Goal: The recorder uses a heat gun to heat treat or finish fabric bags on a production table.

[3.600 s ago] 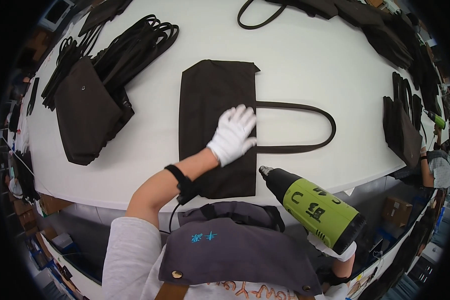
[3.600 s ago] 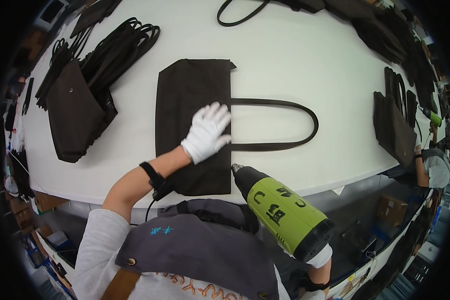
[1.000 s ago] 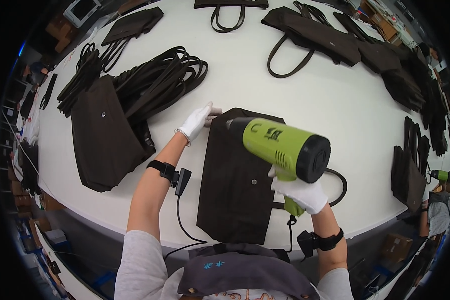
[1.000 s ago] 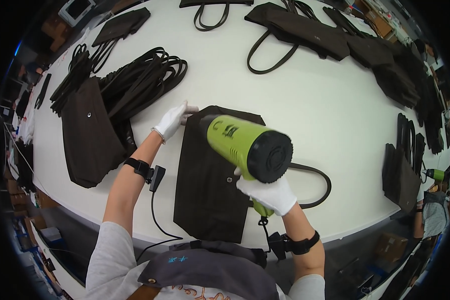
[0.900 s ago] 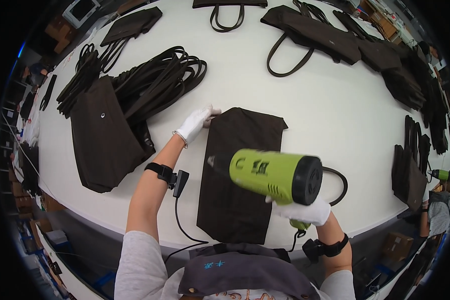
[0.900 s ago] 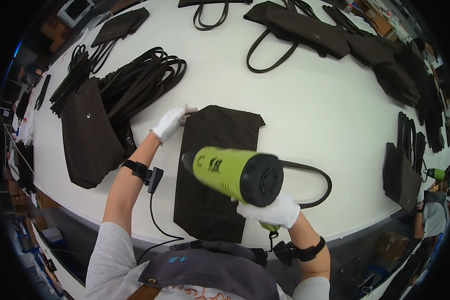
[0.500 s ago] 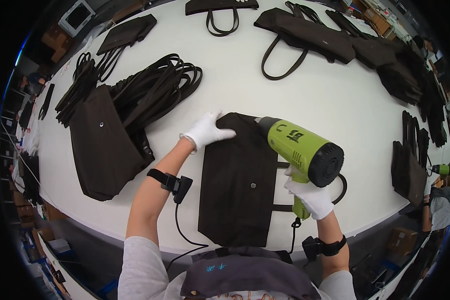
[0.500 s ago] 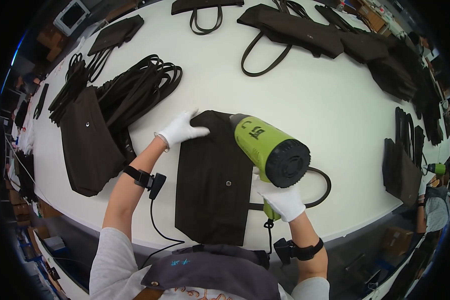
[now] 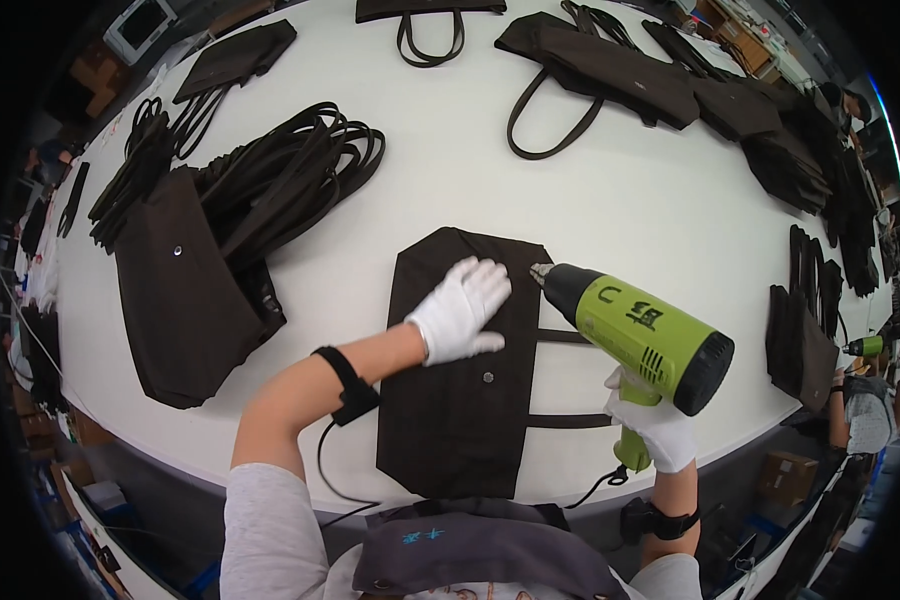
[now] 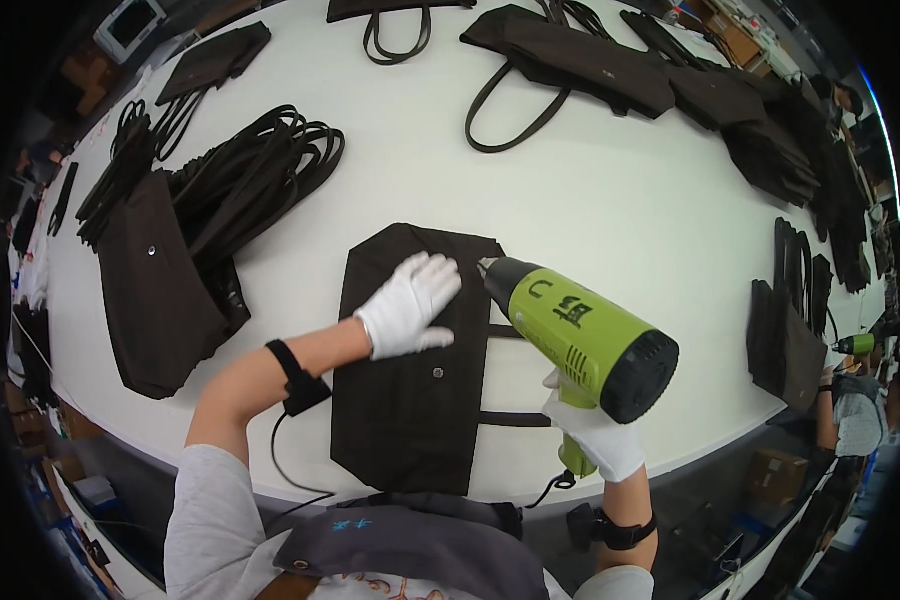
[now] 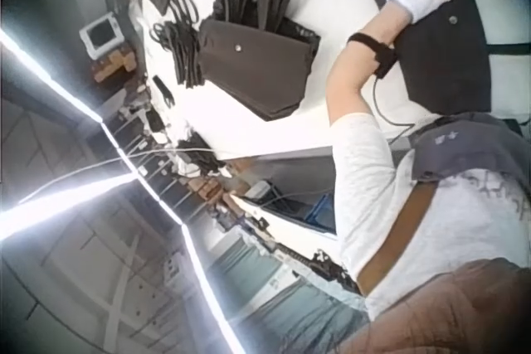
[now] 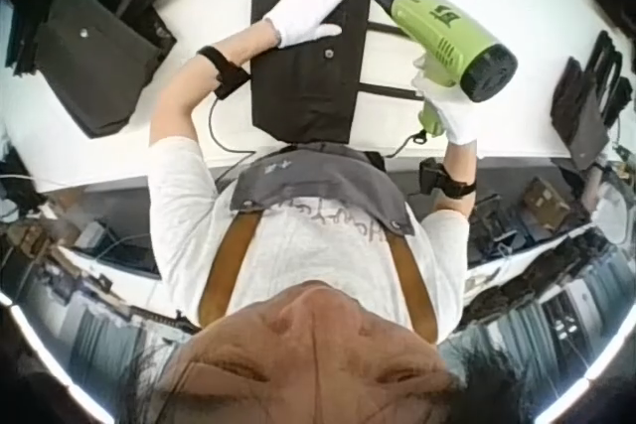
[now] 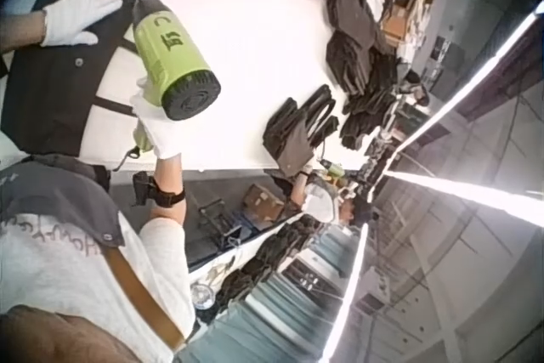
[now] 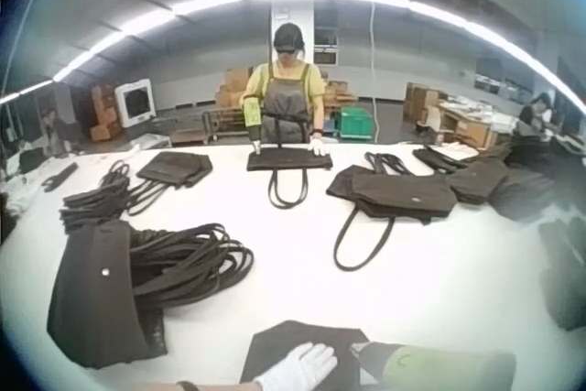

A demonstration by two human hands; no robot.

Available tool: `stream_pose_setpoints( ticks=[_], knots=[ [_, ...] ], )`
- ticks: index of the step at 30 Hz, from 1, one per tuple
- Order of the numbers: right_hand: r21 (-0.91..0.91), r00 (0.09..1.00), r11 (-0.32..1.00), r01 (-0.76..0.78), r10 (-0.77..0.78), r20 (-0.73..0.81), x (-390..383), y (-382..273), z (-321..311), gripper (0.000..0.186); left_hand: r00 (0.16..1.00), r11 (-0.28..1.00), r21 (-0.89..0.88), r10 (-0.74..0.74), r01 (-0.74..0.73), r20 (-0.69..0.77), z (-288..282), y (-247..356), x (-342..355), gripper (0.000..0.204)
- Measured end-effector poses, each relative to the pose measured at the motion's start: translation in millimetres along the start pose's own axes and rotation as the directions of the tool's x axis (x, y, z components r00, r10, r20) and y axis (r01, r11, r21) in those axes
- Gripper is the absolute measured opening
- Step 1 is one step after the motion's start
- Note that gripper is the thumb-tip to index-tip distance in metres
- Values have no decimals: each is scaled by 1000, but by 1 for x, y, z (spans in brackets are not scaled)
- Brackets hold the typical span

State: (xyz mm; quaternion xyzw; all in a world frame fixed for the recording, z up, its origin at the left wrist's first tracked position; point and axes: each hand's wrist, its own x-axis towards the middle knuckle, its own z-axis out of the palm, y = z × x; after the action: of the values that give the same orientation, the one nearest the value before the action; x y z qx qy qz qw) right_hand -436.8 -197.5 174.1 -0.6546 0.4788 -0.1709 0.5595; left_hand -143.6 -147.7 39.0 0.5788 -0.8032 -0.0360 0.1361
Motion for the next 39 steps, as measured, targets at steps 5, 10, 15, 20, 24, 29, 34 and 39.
stream_pose_setpoints(
  ticks=[5,10,15,20,24,29,34,39],
  knots=[
    [-8,996,999,-54,54,73,-18,0,-13,38,958,962,-201,224,-186,182,2,47,-33,77],
    [5,995,998,-58,58,85,-13,-4,-2,40,982,982,-26,-188,188,-26,12,-8,30,73],
    [-3,996,997,-76,77,45,-11,-5,-8,41,979,984,11,-176,176,104,18,36,30,75],
    [-19,996,998,-61,62,65,-18,-4,-11,34,983,985,-62,-153,160,104,18,55,19,77],
    [49,997,997,-60,58,48,-12,-5,1,33,944,948,-24,-320,319,-84,26,16,62,72],
    [-42,1000,999,3,-3,6,-19,11,-13,44,982,975,-119,-186,189,34,24,73,7,79],
    [-86,997,996,-38,43,56,-32,10,-29,45,982,985,-148,-60,87,176,11,116,-44,81],
    [-81,995,995,-60,67,79,-20,2,-22,37,970,964,-106,-243,244,23,18,72,18,77]
  ],
)
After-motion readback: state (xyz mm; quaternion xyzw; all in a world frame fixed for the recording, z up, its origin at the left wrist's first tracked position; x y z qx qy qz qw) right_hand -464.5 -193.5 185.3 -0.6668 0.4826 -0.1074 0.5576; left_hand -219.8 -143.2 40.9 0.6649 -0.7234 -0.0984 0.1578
